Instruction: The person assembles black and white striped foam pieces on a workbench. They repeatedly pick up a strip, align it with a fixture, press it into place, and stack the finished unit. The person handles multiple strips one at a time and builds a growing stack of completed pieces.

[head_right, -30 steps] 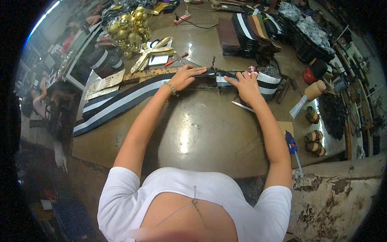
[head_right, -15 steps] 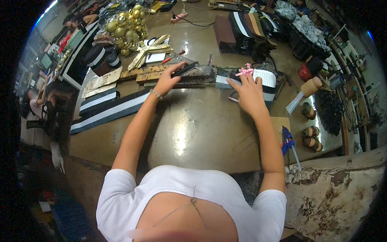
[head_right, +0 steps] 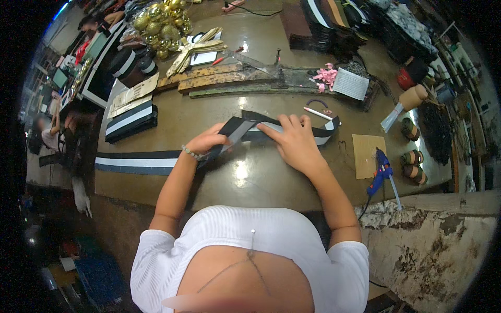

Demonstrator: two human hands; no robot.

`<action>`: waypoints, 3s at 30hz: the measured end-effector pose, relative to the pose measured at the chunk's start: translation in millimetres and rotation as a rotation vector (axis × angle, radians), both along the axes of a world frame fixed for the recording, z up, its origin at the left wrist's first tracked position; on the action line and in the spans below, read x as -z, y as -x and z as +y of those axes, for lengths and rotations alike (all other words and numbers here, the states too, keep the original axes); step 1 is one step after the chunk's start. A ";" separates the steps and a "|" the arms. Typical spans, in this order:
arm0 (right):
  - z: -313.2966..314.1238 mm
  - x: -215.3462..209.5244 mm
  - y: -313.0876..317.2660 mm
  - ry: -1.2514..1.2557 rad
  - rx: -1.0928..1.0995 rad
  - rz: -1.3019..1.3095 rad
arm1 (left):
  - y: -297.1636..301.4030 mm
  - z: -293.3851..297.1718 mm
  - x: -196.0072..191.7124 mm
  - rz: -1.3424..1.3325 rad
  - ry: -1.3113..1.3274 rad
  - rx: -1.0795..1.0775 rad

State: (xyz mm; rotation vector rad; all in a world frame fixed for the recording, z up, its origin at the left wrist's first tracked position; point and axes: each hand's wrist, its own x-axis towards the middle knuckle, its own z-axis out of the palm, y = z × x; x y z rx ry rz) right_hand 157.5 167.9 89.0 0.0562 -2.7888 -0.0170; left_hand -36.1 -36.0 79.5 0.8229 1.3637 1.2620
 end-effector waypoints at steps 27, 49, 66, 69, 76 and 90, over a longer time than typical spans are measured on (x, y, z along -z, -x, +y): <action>17.3 -39.0 -5.6 1.365 0.115 -0.155 | -58.3 8.0 -34.2 1.330 -0.266 -0.145; 30.4 -2.9 3.6 0.467 -0.101 0.172 | -20.9 -6.3 -37.3 1.385 -0.111 -0.146; 23.5 -167.5 -51.0 -0.214 0.335 0.027 | -32.2 83.6 -78.4 1.571 -0.655 -0.361; 61.4 -149.4 -19.6 -0.346 0.363 0.156 | -8.3 111.5 -87.9 1.742 -0.699 -0.419; 155.0 -81.8 81.6 -0.166 0.112 0.080 | 86.9 144.9 -48.2 1.767 -0.338 -0.275; 195.9 -6.2 117.7 -0.203 -0.005 0.013 | 122.1 154.5 9.5 1.735 -0.152 -0.118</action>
